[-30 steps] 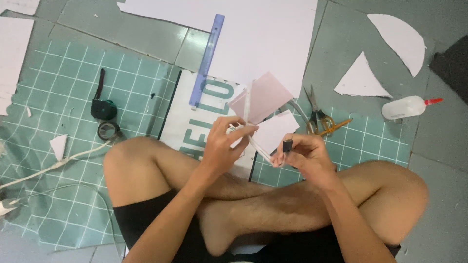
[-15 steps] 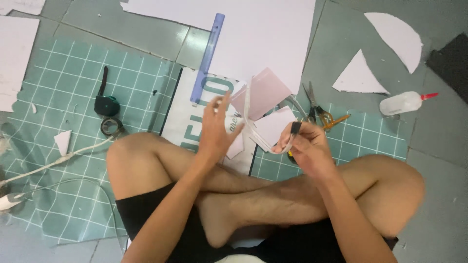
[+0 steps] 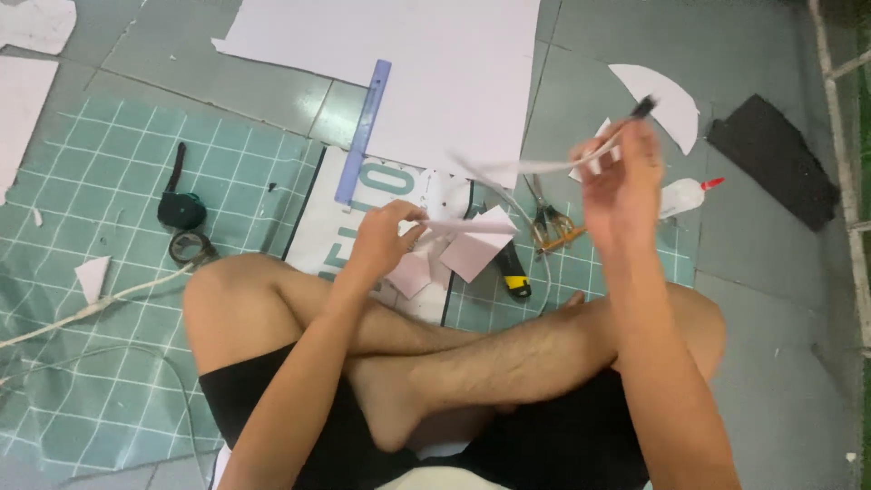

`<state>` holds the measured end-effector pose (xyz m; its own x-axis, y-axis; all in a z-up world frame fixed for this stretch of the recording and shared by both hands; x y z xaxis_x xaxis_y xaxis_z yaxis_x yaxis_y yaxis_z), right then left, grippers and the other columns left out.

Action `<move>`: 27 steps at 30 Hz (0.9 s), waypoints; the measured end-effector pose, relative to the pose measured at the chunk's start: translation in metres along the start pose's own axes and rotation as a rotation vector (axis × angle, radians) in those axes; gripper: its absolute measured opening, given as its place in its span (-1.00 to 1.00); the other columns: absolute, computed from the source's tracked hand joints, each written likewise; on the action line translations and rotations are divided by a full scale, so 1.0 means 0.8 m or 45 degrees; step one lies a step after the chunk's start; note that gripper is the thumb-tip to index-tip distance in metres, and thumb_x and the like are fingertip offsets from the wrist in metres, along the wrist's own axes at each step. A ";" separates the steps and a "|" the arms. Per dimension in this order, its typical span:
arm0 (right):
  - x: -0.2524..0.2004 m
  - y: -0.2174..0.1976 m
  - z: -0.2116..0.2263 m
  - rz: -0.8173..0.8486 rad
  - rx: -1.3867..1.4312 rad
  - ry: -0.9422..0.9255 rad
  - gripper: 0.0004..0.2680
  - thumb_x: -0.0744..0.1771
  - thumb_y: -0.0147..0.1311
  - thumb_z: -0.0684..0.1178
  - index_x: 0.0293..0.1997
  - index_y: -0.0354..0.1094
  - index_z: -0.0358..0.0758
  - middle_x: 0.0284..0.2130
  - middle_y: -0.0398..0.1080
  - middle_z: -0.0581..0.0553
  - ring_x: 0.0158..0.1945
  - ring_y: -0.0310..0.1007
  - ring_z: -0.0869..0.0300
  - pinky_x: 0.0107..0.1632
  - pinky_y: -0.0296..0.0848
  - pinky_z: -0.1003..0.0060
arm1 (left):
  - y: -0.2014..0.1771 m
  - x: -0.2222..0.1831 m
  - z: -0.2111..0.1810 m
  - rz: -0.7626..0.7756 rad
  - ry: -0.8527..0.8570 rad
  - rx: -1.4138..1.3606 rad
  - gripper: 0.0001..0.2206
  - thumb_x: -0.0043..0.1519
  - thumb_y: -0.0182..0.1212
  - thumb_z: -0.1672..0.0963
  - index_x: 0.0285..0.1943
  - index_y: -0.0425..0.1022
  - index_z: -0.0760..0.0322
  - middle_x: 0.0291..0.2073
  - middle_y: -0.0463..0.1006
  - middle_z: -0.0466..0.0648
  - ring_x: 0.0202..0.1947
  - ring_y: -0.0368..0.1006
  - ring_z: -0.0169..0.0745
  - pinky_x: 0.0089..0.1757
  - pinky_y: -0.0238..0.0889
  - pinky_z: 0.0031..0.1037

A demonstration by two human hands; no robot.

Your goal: The person is cutting foam sheets with a utility knife and scissors, then gluing the pieces together to assemble a structure.

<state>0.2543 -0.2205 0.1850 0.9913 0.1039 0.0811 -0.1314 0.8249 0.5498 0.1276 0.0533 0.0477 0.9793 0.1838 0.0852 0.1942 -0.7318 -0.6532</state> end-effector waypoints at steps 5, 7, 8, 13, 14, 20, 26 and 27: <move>0.021 -0.052 0.019 -0.171 -0.148 -0.103 -0.93 0.41 0.09 0.05 -0.19 0.35 0.01 -0.30 0.45 0.13 -0.20 0.58 0.29 0.12 0.71 0.30 | -0.040 -0.013 -0.022 0.021 0.113 0.100 -0.86 0.19 0.39 0.14 -0.10 0.65 -0.02 -0.24 0.68 -0.24 -0.09 0.60 -0.28 0.02 0.37 -0.40; 0.024 -0.083 0.010 -0.228 -0.181 -0.111 -0.91 0.40 0.10 0.06 -0.21 0.33 0.01 -0.30 0.43 0.14 -0.20 0.58 0.31 0.15 0.71 0.33 | -0.051 -0.018 -0.031 0.027 0.109 0.111 -0.86 0.18 0.40 0.16 -0.11 0.66 0.01 -0.25 0.69 -0.21 -0.10 0.61 -0.25 0.01 0.39 -0.41; 0.027 -0.105 -0.003 -0.268 -0.180 -0.095 -0.91 0.41 0.08 0.08 -0.19 0.35 0.02 -0.30 0.45 0.13 -0.20 0.60 0.29 0.13 0.74 0.30 | -0.053 -0.019 -0.032 0.048 0.068 0.098 -0.87 0.19 0.38 0.17 -0.11 0.66 0.06 -0.22 0.68 -0.15 -0.08 0.60 -0.15 0.01 0.40 -0.33; 0.016 -0.148 -0.045 -0.405 -0.152 -0.030 -0.89 0.42 0.00 0.09 -0.13 0.36 -0.01 -0.29 0.49 0.07 -0.22 0.63 0.23 0.07 0.77 0.25 | -0.039 -0.020 -0.026 0.132 -0.030 0.086 -0.86 0.22 0.33 0.17 -0.08 0.65 0.04 -0.15 0.67 -0.18 0.00 0.59 -0.15 0.05 0.41 -0.26; 0.015 -0.144 -0.048 -0.406 -0.194 -0.020 -0.89 0.42 -0.02 0.10 -0.11 0.35 0.00 -0.28 0.49 0.08 -0.21 0.63 0.23 0.05 0.76 0.25 | -0.040 -0.018 -0.030 0.111 -0.009 0.108 -0.86 0.21 0.33 0.17 -0.09 0.65 0.04 -0.16 0.67 -0.17 -0.02 0.59 -0.15 0.03 0.42 -0.27; 0.015 -0.132 -0.080 -0.396 -0.288 0.048 -0.88 0.43 -0.07 0.09 -0.06 0.36 -0.01 -0.24 0.50 0.07 -0.17 0.64 0.26 0.01 0.75 0.27 | -0.023 -0.010 -0.023 0.088 -0.011 0.101 -0.83 0.17 0.42 0.15 -0.08 0.66 0.04 -0.19 0.65 -0.16 -0.05 0.60 -0.16 0.02 0.44 -0.31; 0.005 -0.102 -0.091 -0.352 -0.269 0.109 -0.88 0.42 0.00 0.06 -0.11 0.38 -0.08 -0.31 0.46 0.06 -0.26 0.60 0.28 -0.11 0.73 0.32 | -0.015 -0.001 -0.023 0.114 -0.019 0.069 -0.83 0.17 0.40 0.13 -0.07 0.65 0.04 -0.23 0.61 -0.13 -0.07 0.60 -0.13 0.01 0.45 -0.26; 0.006 -0.098 -0.096 -0.295 -0.300 0.128 -0.87 0.43 -0.01 0.07 -0.12 0.38 -0.10 -0.31 0.47 0.03 -0.26 0.60 0.26 -0.11 0.74 0.31 | -0.017 -0.002 -0.024 0.116 -0.043 0.059 -0.84 0.18 0.40 0.14 -0.07 0.65 0.05 -0.23 0.60 -0.13 -0.07 0.60 -0.14 0.03 0.44 -0.28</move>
Point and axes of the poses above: each hand's wrist, its own x-axis towards the middle knuckle, its own y-axis out of the palm, z = x × y, the point moved 10 cm from there along x, towards the middle knuckle
